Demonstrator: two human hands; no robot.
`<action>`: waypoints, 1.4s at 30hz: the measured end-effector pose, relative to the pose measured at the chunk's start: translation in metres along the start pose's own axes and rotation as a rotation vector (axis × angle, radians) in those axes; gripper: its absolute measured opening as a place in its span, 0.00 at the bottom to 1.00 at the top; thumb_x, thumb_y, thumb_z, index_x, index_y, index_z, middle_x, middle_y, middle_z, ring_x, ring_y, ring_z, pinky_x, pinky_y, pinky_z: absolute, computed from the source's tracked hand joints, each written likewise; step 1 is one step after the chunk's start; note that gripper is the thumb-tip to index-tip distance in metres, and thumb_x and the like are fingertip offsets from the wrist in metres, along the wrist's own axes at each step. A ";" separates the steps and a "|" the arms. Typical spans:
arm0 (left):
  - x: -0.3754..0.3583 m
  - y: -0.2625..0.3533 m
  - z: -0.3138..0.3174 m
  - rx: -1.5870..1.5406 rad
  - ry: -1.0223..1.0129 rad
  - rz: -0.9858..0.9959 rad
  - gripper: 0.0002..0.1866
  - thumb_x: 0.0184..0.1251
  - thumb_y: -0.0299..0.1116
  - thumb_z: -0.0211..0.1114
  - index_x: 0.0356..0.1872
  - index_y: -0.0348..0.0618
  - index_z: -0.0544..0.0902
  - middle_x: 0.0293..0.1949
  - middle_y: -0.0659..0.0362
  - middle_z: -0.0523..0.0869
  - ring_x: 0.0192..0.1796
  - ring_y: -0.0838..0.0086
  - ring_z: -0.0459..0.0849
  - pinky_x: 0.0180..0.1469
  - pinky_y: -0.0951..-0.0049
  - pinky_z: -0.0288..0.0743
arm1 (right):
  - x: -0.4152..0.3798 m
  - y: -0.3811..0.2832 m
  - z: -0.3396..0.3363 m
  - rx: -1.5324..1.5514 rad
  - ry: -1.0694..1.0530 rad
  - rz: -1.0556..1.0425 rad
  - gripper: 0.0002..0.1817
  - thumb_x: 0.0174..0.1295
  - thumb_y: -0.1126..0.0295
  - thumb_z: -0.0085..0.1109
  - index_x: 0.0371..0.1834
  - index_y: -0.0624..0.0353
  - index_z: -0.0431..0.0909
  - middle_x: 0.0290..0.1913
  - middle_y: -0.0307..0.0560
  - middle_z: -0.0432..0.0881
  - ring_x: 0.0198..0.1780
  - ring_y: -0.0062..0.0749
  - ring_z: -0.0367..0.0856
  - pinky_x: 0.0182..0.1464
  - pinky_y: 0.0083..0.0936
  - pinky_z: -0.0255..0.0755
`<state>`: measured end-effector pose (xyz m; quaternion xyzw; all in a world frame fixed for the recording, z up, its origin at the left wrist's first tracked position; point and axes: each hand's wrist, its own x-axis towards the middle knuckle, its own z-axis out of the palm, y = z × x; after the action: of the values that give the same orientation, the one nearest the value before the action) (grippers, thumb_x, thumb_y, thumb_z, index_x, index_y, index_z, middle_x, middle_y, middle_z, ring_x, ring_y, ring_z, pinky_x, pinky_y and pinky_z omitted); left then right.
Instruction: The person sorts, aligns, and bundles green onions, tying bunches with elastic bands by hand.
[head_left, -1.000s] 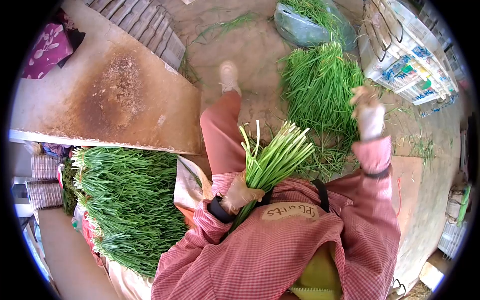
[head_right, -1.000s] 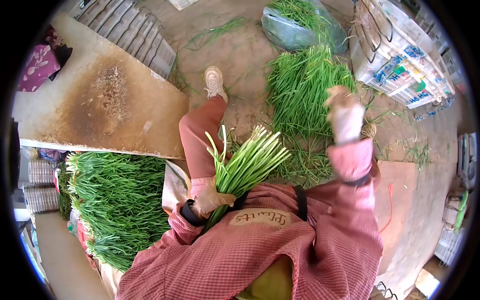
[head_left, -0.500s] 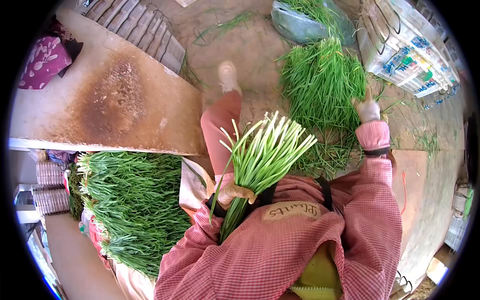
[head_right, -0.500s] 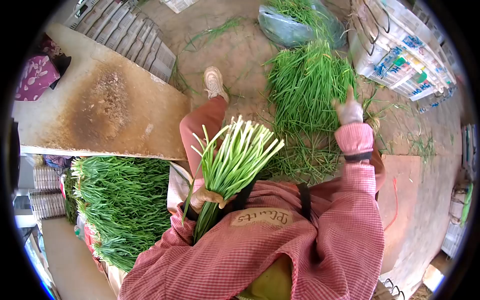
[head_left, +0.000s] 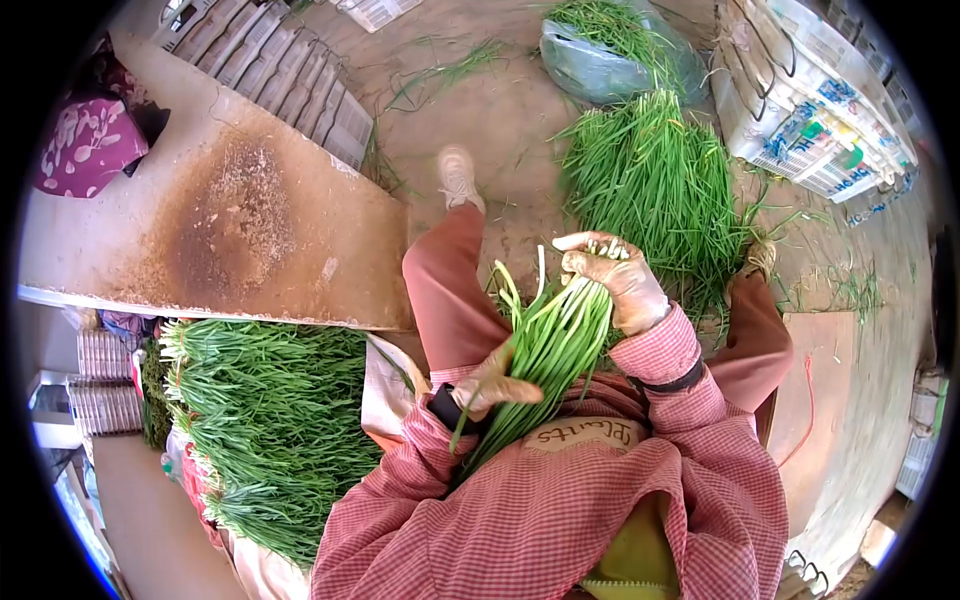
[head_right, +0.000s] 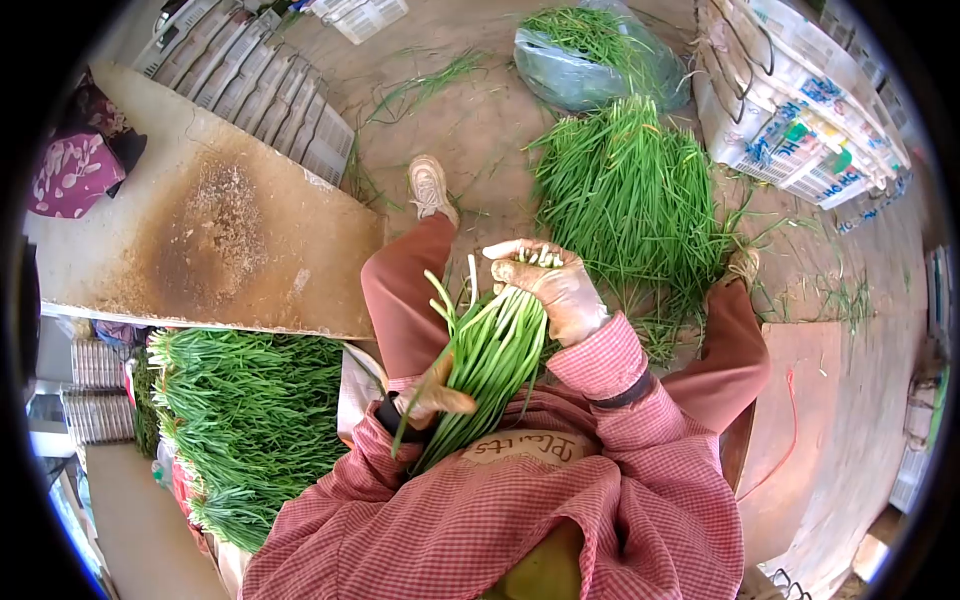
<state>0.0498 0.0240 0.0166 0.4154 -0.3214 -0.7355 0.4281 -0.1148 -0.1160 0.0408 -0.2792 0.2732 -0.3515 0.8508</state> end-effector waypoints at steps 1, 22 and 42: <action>0.003 0.005 -0.005 -0.122 -0.009 0.029 0.33 0.49 0.30 0.69 0.59 0.42 0.65 0.50 0.60 0.75 0.50 0.75 0.74 0.53 0.75 0.67 | -0.001 0.000 0.001 0.000 0.008 0.018 0.18 0.50 0.76 0.62 0.45 0.66 0.74 0.34 0.44 0.80 0.33 0.26 0.79 0.35 0.20 0.75; 0.037 0.049 -0.007 0.299 0.140 0.097 0.10 0.64 0.29 0.54 0.44 0.37 0.77 0.39 0.62 0.80 0.38 0.81 0.76 0.40 0.81 0.71 | 0.003 0.005 0.020 -0.327 -0.186 -0.006 0.12 0.54 0.70 0.59 0.38 0.67 0.76 0.36 0.48 0.82 0.41 0.29 0.78 0.47 0.24 0.71; 0.079 0.172 0.069 0.367 -0.398 0.921 0.48 0.39 0.43 0.72 0.63 0.40 0.58 0.62 0.49 0.63 0.66 0.66 0.57 0.66 0.66 0.46 | -0.056 -0.140 0.087 -0.610 -0.218 -0.396 0.11 0.53 0.65 0.62 0.31 0.62 0.78 0.29 0.40 0.80 0.32 0.21 0.76 0.36 0.18 0.69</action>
<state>0.0285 -0.1122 0.1634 0.1518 -0.6687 -0.4677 0.5578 -0.1535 -0.1330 0.2103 -0.6028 0.2138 -0.3800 0.6683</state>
